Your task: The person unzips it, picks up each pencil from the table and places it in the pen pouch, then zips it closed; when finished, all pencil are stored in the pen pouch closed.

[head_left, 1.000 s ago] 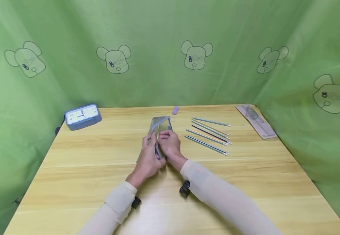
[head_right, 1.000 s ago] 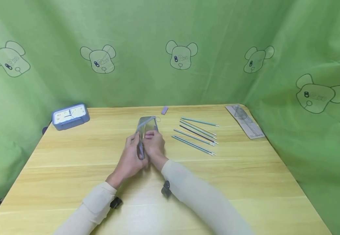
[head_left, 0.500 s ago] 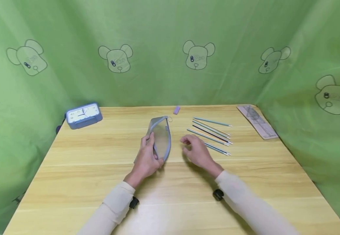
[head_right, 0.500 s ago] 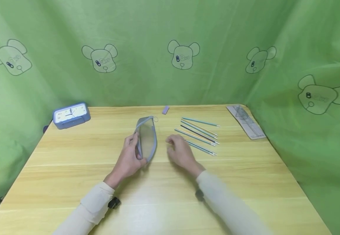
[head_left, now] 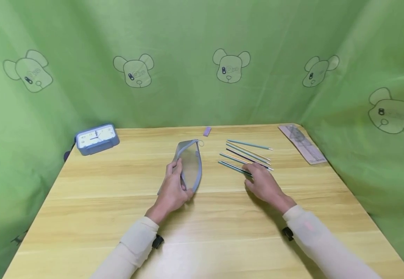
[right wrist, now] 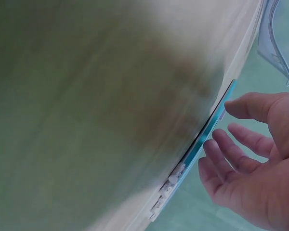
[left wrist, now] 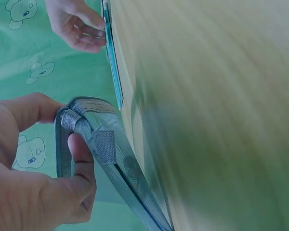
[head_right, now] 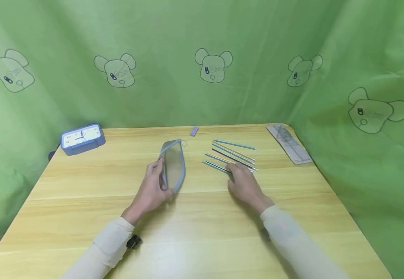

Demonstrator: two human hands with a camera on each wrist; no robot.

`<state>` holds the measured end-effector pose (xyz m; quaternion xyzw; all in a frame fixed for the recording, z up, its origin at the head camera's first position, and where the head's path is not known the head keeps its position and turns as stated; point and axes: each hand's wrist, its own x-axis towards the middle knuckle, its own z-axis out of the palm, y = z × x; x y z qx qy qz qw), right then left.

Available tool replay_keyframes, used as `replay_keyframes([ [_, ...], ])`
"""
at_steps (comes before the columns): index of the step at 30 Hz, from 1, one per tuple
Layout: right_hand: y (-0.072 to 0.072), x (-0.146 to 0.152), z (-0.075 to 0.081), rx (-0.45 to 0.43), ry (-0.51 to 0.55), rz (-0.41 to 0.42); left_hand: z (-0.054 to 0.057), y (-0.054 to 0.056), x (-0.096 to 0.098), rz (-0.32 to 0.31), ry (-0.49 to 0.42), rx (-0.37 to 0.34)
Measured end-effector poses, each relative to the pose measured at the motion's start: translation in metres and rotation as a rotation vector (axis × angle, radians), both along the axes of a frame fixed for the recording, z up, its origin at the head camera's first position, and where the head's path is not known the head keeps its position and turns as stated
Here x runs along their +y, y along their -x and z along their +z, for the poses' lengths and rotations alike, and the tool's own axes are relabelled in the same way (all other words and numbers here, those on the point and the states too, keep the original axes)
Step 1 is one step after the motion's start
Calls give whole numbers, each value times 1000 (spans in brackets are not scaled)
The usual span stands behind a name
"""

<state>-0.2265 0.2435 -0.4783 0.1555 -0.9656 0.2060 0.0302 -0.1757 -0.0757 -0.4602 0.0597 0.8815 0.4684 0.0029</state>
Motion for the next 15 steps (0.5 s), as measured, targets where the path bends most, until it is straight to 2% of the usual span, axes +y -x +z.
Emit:
replay_keyframes([
  [15, 2, 5, -2, -4, -41, 41, -1, 1, -3, 10, 28, 0],
])
